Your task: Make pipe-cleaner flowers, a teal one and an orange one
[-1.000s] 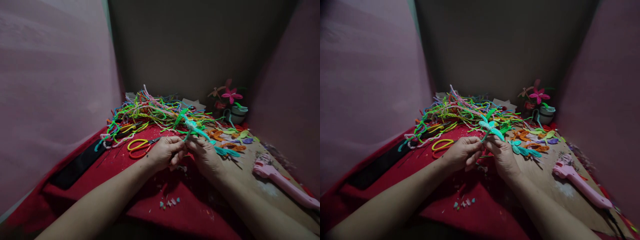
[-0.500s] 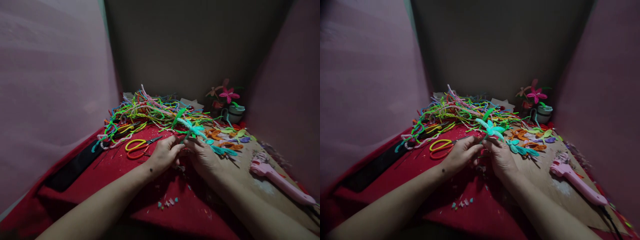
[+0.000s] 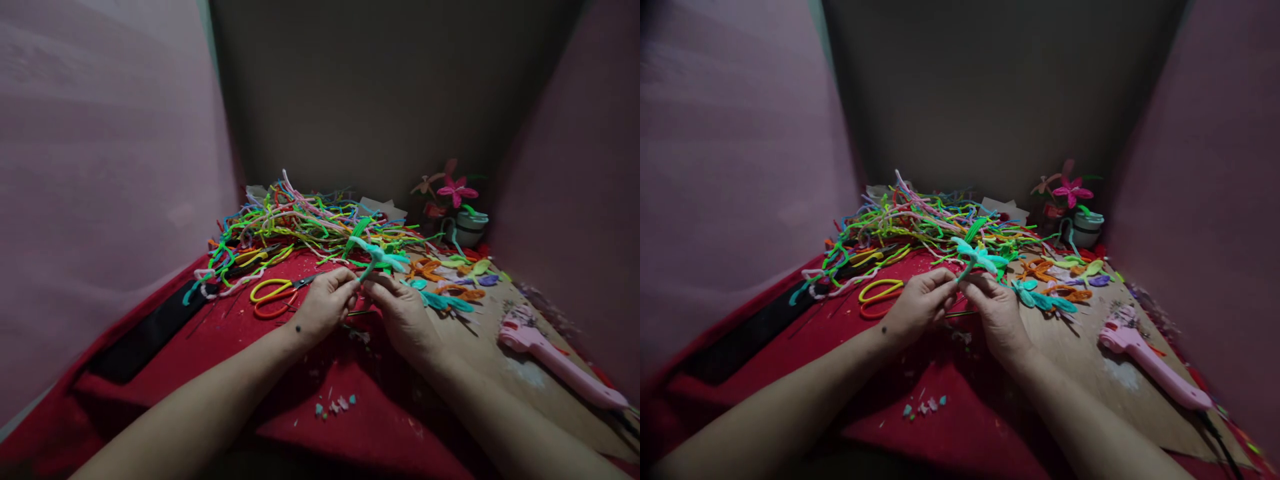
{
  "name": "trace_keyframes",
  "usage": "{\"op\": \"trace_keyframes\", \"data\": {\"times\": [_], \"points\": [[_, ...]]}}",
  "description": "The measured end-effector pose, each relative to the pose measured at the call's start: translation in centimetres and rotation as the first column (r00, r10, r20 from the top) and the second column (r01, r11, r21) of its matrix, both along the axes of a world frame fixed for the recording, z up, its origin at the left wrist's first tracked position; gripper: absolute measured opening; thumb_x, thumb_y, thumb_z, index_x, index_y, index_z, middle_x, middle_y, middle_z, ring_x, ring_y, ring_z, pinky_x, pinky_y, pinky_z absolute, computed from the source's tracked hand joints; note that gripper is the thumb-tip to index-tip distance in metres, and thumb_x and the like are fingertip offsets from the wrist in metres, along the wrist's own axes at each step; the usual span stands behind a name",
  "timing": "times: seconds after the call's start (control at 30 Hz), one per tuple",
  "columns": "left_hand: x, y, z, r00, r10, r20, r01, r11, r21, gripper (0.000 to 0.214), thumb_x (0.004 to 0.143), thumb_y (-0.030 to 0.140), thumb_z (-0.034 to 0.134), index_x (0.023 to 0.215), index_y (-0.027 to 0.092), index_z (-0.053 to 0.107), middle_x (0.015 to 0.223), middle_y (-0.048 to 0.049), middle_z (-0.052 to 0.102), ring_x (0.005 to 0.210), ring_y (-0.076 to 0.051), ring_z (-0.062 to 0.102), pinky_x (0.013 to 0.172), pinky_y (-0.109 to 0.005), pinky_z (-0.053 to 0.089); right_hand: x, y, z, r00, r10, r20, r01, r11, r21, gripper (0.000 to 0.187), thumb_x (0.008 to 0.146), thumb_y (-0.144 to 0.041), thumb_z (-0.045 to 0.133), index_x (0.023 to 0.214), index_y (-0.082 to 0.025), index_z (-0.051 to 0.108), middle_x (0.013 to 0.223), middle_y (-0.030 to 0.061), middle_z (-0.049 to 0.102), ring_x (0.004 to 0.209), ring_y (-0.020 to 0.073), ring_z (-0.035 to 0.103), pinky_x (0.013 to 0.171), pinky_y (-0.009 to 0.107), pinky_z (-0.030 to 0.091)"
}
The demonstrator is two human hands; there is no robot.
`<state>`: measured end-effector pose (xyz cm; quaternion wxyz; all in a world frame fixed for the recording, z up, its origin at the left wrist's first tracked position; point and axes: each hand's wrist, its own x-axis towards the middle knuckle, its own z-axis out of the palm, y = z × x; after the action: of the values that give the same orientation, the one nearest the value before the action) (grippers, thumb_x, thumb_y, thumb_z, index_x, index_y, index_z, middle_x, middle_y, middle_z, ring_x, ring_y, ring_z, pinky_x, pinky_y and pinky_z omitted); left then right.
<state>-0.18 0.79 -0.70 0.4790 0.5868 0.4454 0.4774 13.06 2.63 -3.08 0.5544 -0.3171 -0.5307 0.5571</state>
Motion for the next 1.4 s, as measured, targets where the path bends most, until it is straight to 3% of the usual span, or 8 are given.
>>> {"op": "trace_keyframes", "data": {"times": [0.1, 0.2, 0.47, 0.7, 0.9, 1.13, 1.27, 1.4], "points": [[-0.1, 0.0, 0.4, 0.975, -0.089, 0.202, 0.122, 0.979, -0.162, 0.021, 0.078, 0.033, 0.056, 0.069, 0.017, 0.047, 0.047, 0.0084, 0.04, 0.031, -0.002, 0.025, 0.032, -0.015, 0.018, 0.2, 0.2, -0.1, 1.0, 0.002, 0.019, -0.002, 1.0, 0.006, 0.011, 0.071, -0.027, 0.067, 0.079, -0.02, 0.071, 0.079, 0.0006, 0.061, 0.075, 0.015, 0.051, 0.071, 0.03, 0.04], [-0.5, 0.1, 0.4, 0.93, -0.167, 0.328, 0.245, 0.946, -0.214, 0.024, 0.075, 0.035, 0.062, 0.07, 0.017, 0.048, 0.049, 0.0088, 0.042, 0.03, 0.0, 0.021, 0.031, -0.014, 0.017, 0.4, 0.3, 0.0, 0.999, 0.032, -0.024, -0.032, 0.999, 0.0, 0.011, 0.071, -0.027, 0.067, 0.078, -0.02, 0.072, 0.077, 0.0009, 0.062, 0.069, 0.0139, 0.049, 0.065, 0.029, 0.04], [-0.9, 0.3, 0.5, 0.883, -0.227, 0.411, 0.355, 0.897, -0.265, 0.019, 0.076, 0.033, 0.062, 0.08, 0.016, 0.054, 0.053, 0.0081, 0.042, 0.031, 0.001, 0.022, 0.03, -0.013, 0.018, 0.0, 0.2, 0.2, 0.983, 0.066, -0.174, -0.084, 0.991, -0.101, 0.01, 0.065, -0.023, 0.071, 0.074, -0.019, 0.07, 0.075, 0.0009, 0.066, 0.063, 0.0134, 0.053, 0.062, 0.029, 0.044], [-1.0, 0.4, 0.3, 0.904, -0.214, 0.371, 0.325, 0.907, -0.268, 0.02, 0.076, 0.032, 0.061, 0.073, 0.015, 0.051, 0.055, 0.0067, 0.047, 0.029, 0.001, 0.027, 0.029, -0.013, 0.02, 0.1, -0.1, 0.4, 0.94, 0.206, -0.273, -0.262, 0.947, -0.188, 0.005, 0.069, -0.022, 0.07, 0.073, -0.02, 0.067, 0.064, -0.0016, 0.064, 0.051, 0.0114, 0.055, 0.056, 0.029, 0.046], [-1.0, 0.2, 0.3, 0.923, -0.241, 0.3, 0.313, 0.924, -0.22, 0.023, 0.077, 0.035, 0.058, 0.07, 0.014, 0.051, 0.054, 0.0059, 0.048, 0.03, 0.0, 0.029, 0.03, -0.013, 0.021, 0.1, 0.4, -0.1, 0.984, 0.124, -0.128, -0.142, 0.98, -0.138, 0.011, 0.066, -0.029, 0.071, 0.067, -0.02, 0.065, 0.057, -0.0031, 0.058, 0.05, 0.0115, 0.05, 0.052, 0.028, 0.043], [-0.3, -0.2, 0.7, 0.986, -0.166, 0.004, 0.166, 0.982, -0.094, 0.029, 0.081, 0.04, 0.051, 0.066, 0.015, 0.05, 0.049, 0.0048, 0.049, 0.033, -0.003, 0.04, 0.035, -0.015, 0.028, 0.3, 0.0, 0.0, 0.997, 0.013, -0.074, -0.016, 0.999, -0.039, 0.011, 0.067, -0.031, 0.068, 0.066, -0.021, 0.066, 0.065, 0.0008, 0.061, 0.067, 0.0173, 0.055, 0.063, 0.03, 0.044], [-0.1, -0.4, 0.7, 0.989, -0.146, -0.028, 0.144, 0.986, -0.081, 0.023, 0.077, 0.038, 0.056, 0.074, 0.016, 0.053, 0.053, 0.0053, 0.051, 0.036, -0.005, 0.041, 0.035, -0.017, 0.031, 0.4, -0.2, 0.5, 0.998, -0.007, -0.059, 0.005, 0.999, -0.033, 0.008, 0.066, -0.028, 0.068, 0.064, -0.02, 0.066, 0.066, -0.0001, 0.059, 0.067, 0.0157, 0.051, 0.063, 0.029, 0.042], [-0.1, -0.5, 0.9, 0.991, -0.12, -0.062, 0.118, 0.992, -0.045, 0.023, 0.078, 0.036, 0.054, 0.069, 0.016, 0.051, 0.047, 0.006, 0.047, 0.035, -0.006, 0.04, 0.036, -0.017, 0.03, 0.4, -0.1, 0.6, 0.999, -0.022, -0.038, 0.022, 1.0, 0.002, 0.005, 0.067, -0.023, 0.068, 0.063, -0.02, 0.066, 0.066, -0.002, 0.058, 0.065, 0.0129, 0.048, 0.063, 0.027, 0.039]]}}
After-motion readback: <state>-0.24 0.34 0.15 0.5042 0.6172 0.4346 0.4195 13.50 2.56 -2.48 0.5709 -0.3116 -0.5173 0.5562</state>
